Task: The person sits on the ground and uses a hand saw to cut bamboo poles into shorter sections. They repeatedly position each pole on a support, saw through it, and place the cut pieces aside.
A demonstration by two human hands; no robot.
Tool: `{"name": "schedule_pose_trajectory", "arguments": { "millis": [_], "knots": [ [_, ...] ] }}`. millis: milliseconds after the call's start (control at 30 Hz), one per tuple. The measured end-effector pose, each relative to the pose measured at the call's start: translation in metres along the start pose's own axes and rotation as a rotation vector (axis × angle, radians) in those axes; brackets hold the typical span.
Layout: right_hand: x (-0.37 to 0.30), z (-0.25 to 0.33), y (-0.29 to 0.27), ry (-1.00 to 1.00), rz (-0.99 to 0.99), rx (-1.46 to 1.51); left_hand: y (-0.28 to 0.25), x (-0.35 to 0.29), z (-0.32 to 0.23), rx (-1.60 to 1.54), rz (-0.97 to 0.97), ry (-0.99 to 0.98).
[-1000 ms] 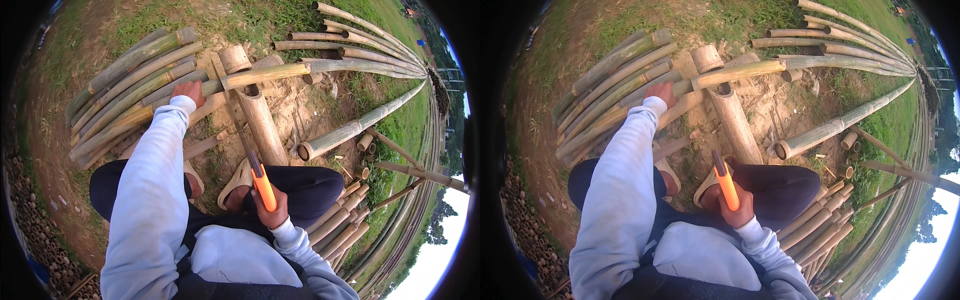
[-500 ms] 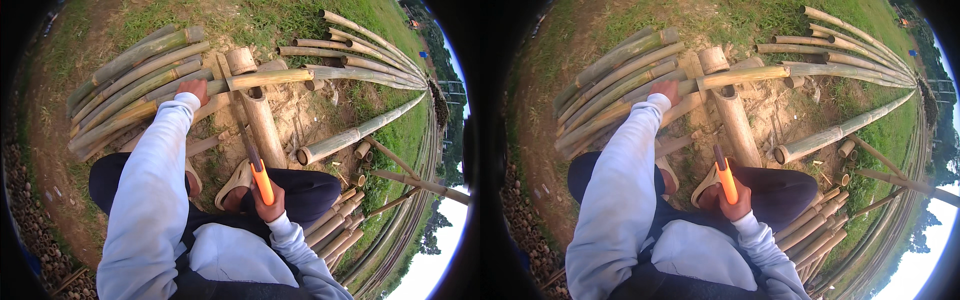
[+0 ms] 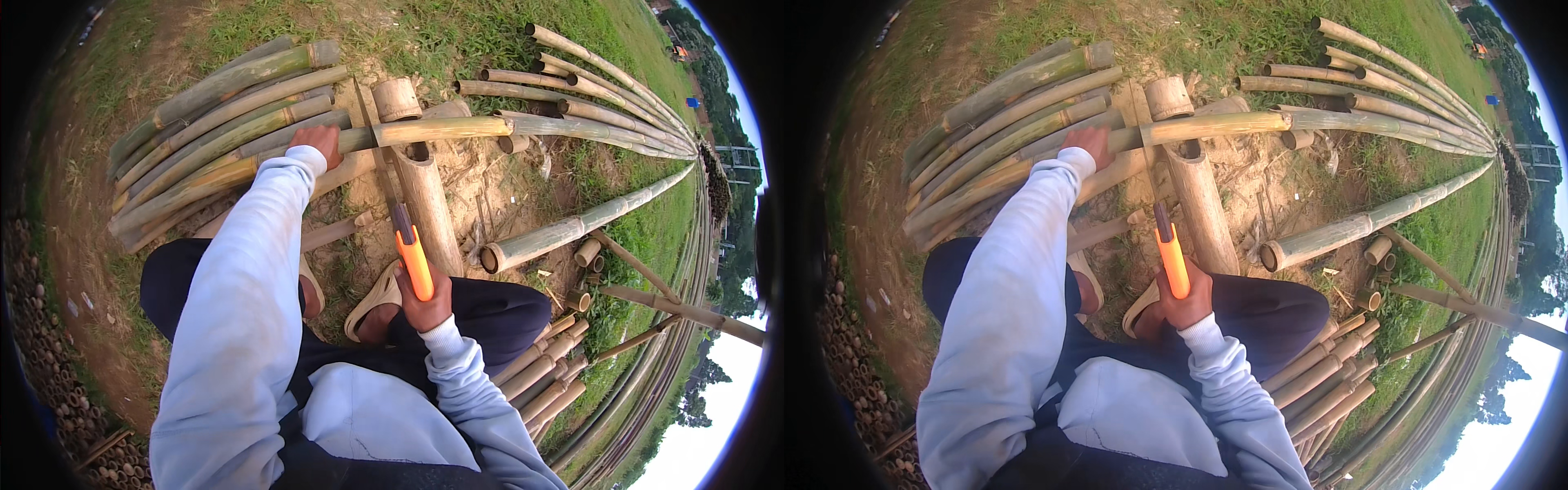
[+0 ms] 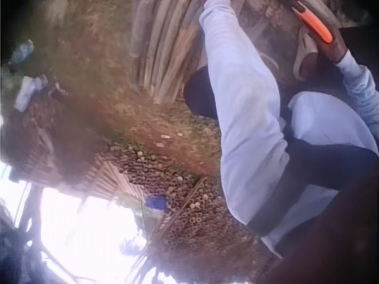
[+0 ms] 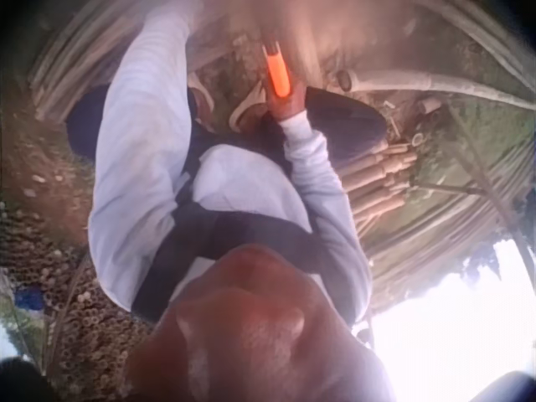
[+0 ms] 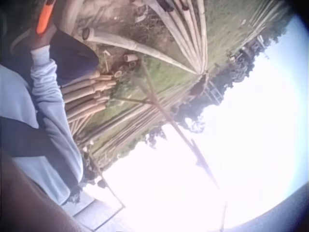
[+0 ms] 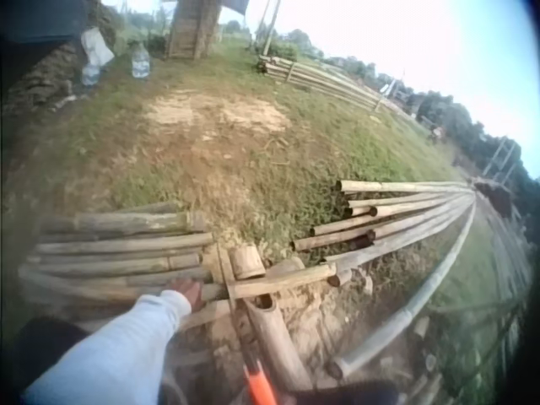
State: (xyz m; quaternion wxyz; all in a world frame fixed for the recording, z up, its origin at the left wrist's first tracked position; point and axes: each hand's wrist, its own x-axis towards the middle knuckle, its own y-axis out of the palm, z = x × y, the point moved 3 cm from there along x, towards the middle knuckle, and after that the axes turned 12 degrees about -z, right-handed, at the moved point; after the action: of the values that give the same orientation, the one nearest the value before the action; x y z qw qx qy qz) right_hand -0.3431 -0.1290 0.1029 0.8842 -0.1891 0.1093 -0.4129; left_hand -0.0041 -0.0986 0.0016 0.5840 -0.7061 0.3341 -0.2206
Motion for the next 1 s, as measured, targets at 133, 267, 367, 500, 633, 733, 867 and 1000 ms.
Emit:
{"name": "schedule_pose_trajectory", "arguments": {
  "millis": [133,267,367,500,633,733,867,1000],
  "knots": [
    [-0.037,0.007,-0.021,0.076,0.019,-0.034,0.004,-0.002,0.005,0.023,0.042,-0.015],
    [-0.083,0.01,-0.054,0.091,-0.001,-0.079,0.007,0.002,0.0,0.021,0.044,-0.034],
    [-0.026,0.0,-0.014,0.042,-0.009,-0.044,0.009,0.001,0.002,0.022,0.063,-0.037],
    [-0.001,0.002,0.007,0.037,-0.017,-0.024,0.009,0.001,0.008,0.028,0.093,-0.065],
    [-0.08,0.013,-0.052,0.044,-0.024,-0.081,0.011,0.002,0.002,-0.006,0.083,-0.045],
    [-0.07,0.024,-0.053,0.153,0.051,-0.093,0.012,-0.003,0.003,0.008,0.1,-0.049],
    [-0.017,-0.001,-0.009,0.093,0.019,-0.038,0.007,0.001,0.005,-0.008,0.086,-0.053],
    [-0.061,0.02,-0.035,0.205,0.022,-0.036,0.008,0.001,0.009,-0.007,0.043,-0.038]
  ]
}}
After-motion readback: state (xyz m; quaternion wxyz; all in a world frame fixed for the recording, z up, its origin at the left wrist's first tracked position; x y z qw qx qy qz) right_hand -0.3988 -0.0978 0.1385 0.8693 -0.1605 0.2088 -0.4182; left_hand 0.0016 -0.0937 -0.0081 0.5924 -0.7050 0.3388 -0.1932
